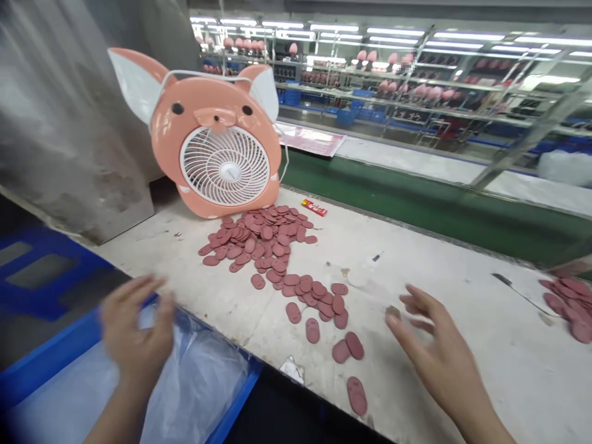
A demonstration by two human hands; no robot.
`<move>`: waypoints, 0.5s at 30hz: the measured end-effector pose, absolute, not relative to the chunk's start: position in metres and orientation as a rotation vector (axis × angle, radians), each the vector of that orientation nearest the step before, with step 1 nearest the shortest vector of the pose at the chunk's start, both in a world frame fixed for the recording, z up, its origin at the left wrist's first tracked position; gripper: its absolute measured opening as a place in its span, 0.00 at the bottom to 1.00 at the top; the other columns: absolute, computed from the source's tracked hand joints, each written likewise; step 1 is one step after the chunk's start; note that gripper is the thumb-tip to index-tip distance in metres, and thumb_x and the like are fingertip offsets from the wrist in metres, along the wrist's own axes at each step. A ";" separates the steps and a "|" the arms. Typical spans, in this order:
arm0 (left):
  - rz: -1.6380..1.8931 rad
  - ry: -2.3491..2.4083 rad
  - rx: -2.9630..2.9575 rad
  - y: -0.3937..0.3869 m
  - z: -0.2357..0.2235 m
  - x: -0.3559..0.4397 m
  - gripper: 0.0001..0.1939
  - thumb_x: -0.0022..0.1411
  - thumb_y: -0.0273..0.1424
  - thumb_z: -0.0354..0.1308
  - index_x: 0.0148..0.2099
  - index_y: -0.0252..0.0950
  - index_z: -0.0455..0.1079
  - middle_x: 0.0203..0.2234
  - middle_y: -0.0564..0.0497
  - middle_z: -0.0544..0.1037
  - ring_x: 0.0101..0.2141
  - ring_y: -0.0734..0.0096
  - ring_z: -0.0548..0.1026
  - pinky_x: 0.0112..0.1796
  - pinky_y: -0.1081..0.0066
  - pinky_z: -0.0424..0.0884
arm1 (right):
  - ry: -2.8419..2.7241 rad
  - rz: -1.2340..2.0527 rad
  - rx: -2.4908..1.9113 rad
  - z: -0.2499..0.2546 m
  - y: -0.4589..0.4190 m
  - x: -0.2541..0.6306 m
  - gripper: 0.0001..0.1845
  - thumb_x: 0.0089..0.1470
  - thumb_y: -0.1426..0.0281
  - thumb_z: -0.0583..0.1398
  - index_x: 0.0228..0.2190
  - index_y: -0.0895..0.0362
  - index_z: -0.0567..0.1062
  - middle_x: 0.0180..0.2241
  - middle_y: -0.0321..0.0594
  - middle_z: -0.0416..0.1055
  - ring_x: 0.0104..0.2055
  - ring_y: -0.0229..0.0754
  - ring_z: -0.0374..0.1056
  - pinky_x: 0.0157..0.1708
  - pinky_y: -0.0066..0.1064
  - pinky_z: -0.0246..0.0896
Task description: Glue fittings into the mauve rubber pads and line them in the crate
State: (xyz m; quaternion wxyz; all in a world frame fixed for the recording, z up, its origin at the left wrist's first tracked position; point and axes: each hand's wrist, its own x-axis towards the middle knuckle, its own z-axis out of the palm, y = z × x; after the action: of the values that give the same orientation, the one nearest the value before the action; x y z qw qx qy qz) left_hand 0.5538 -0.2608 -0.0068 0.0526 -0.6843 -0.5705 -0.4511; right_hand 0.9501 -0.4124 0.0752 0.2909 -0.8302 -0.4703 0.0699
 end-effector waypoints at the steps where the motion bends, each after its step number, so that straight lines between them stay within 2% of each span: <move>1: -1.278 -1.580 -2.343 -0.264 0.004 0.571 0.17 0.66 0.37 0.54 0.55 0.42 0.67 0.52 0.46 0.75 0.54 0.59 0.70 0.55 0.56 0.65 | -1.293 0.242 -2.201 0.077 -0.396 0.949 0.38 0.50 0.47 0.60 0.58 0.51 0.63 0.52 0.50 0.71 0.51 0.57 0.70 0.45 0.47 0.71; 3: -1.042 -1.276 -2.736 -0.268 0.018 0.600 0.23 0.64 0.44 0.56 0.59 0.45 0.65 0.55 0.52 0.76 0.54 0.61 0.72 0.54 0.59 0.65 | -1.369 0.332 -2.168 0.076 -0.368 0.945 0.42 0.47 0.49 0.64 0.59 0.54 0.62 0.54 0.52 0.69 0.56 0.60 0.65 0.50 0.50 0.67; 6: -0.782 -1.034 -2.937 -0.275 0.025 0.617 0.31 0.62 0.48 0.56 0.64 0.43 0.60 0.58 0.51 0.74 0.55 0.57 0.70 0.56 0.53 0.58 | -1.438 0.412 -2.100 0.068 -0.341 0.937 0.30 0.48 0.53 0.66 0.48 0.56 0.72 0.48 0.48 0.73 0.51 0.55 0.68 0.51 0.49 0.64; 9: -0.689 -0.931 -2.942 -0.284 0.019 0.612 0.30 0.64 0.46 0.56 0.64 0.42 0.59 0.58 0.51 0.73 0.56 0.57 0.69 0.58 0.51 0.51 | -1.394 0.457 -2.064 0.059 -0.332 0.937 0.18 0.55 0.58 0.64 0.40 0.58 0.74 0.42 0.42 0.73 0.47 0.48 0.69 0.50 0.48 0.64; 13: -0.806 -0.693 -2.941 -0.298 0.011 0.604 0.28 0.61 0.40 0.62 0.61 0.40 0.64 0.55 0.48 0.76 0.52 0.58 0.71 0.58 0.51 0.54 | -1.266 0.547 -1.955 0.059 -0.340 0.945 0.16 0.59 0.61 0.61 0.43 0.59 0.72 0.43 0.42 0.71 0.46 0.46 0.69 0.48 0.45 0.64; 15: -0.875 -0.634 -2.945 -0.302 0.009 0.605 0.25 0.61 0.34 0.63 0.59 0.39 0.66 0.53 0.47 0.78 0.51 0.58 0.72 0.57 0.51 0.57 | -1.177 0.593 -1.867 0.066 -0.352 0.947 0.16 0.61 0.60 0.59 0.46 0.57 0.68 0.42 0.41 0.71 0.42 0.44 0.70 0.43 0.41 0.67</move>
State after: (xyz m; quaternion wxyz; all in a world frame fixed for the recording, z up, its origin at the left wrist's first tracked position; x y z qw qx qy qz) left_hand 0.6054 -0.3018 0.0088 0.0024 -0.9387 -0.2021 -0.2791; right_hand 0.9465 -0.3523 0.0665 0.4153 -0.7432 -0.4685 0.2360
